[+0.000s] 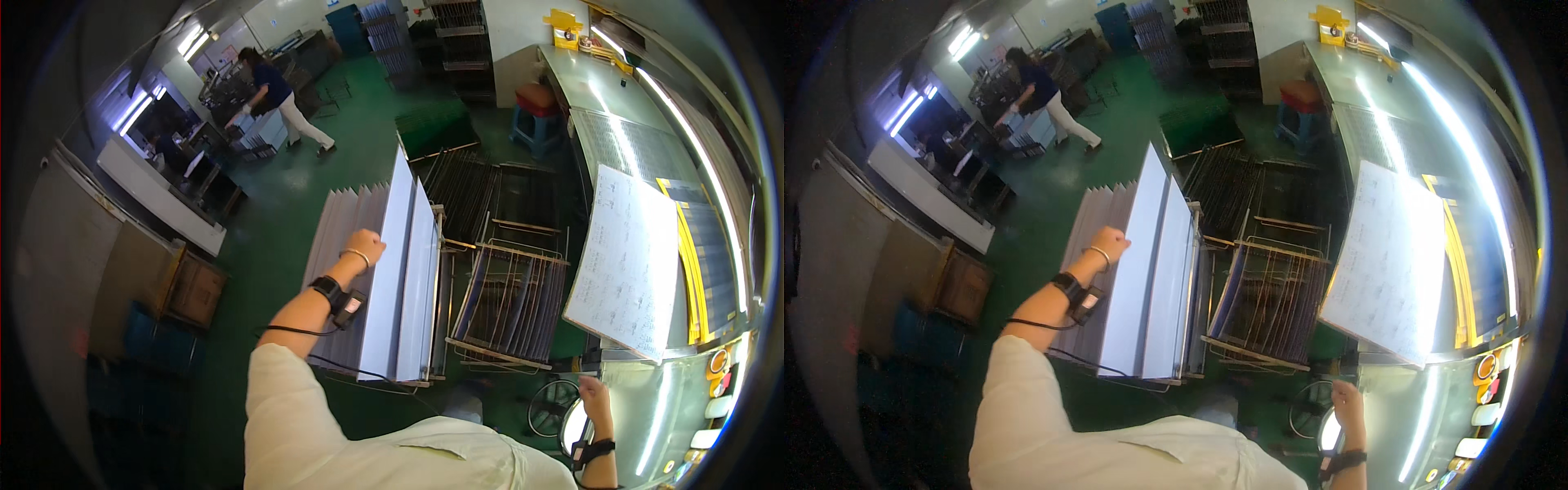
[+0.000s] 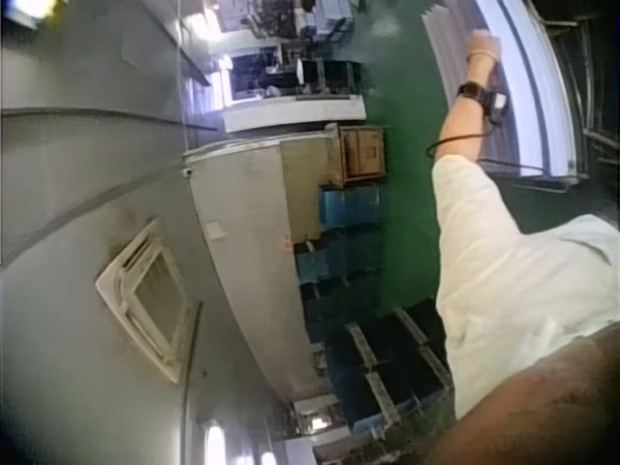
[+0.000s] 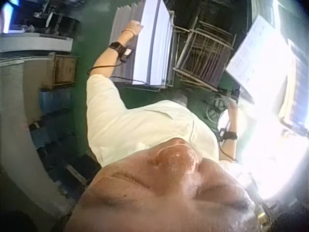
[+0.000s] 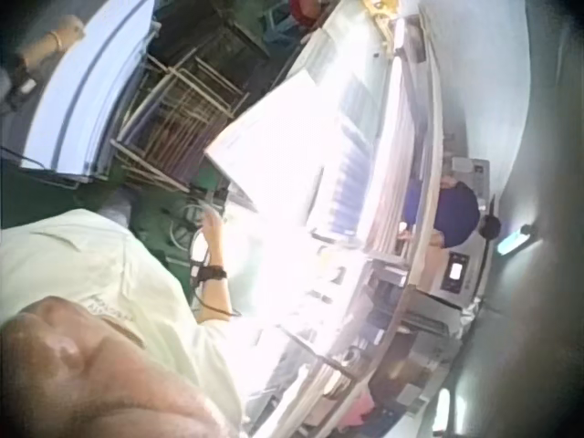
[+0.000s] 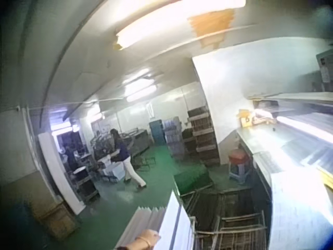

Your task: The person is inspecting and sorting metal sheets, placing them onto drying racks.

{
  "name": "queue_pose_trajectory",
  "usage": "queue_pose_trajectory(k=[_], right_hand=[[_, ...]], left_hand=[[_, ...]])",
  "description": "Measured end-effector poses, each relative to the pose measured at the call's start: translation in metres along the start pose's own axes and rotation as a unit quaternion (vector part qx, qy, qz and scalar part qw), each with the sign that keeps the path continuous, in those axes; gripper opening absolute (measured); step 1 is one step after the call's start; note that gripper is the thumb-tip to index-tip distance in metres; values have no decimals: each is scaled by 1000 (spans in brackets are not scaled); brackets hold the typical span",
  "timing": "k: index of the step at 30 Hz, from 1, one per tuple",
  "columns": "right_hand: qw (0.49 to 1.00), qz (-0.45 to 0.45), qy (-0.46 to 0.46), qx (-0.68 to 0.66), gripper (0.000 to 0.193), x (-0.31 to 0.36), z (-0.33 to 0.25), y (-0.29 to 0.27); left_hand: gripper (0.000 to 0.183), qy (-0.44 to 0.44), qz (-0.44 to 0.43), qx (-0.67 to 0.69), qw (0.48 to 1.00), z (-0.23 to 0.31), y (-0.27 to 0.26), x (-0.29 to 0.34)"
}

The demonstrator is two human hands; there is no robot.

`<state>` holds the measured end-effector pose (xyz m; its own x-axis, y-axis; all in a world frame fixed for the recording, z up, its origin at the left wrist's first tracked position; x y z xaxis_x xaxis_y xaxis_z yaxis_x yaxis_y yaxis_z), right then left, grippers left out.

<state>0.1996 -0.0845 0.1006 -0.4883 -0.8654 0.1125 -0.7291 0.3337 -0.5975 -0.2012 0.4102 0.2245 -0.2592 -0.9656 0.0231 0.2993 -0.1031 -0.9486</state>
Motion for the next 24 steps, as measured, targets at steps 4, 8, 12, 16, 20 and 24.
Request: queue_pose_trajectory(k=[4, 8, 12, 16, 20, 24], right_hand=[[985, -24, -162, -45, 22, -54, -66, 36], [970, -77, -181, -142, 37, -112, -142, 111], [893, -99, -118, -423, 57, -196, -147, 253], [704, -202, 21, -680, 57, -182, -253, 230], [746, 44, -117, -654, 27, -150, -229, 163], [766, 182, -185, -588, 30, -88, -197, 81]], left_hand=[[35, 68, 17, 91, 993, 75, -147, 35], [36, 142, 54, 28, 988, 133, -242, 109], [35, 176, 111, 68, 976, 175, -290, 181], [33, 100, 62, 170, 978, 173, -291, 237], [32, 257, 167, 79, 949, 171, -293, 254], [30, 283, 115, 136, 942, 160, -262, 229]])
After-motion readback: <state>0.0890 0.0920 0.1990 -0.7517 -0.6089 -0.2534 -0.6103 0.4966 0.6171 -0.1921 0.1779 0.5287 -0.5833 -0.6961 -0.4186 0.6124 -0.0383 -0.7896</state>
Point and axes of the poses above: each hand's wrist, its own x-axis away from the middle knuckle, its own y-axis out of the palm, z = x × y, the point moved 3 cm from there along -x, towards the middle knuckle, and after that the axes turned 8 degrees about -y, right-handed, at the moved point
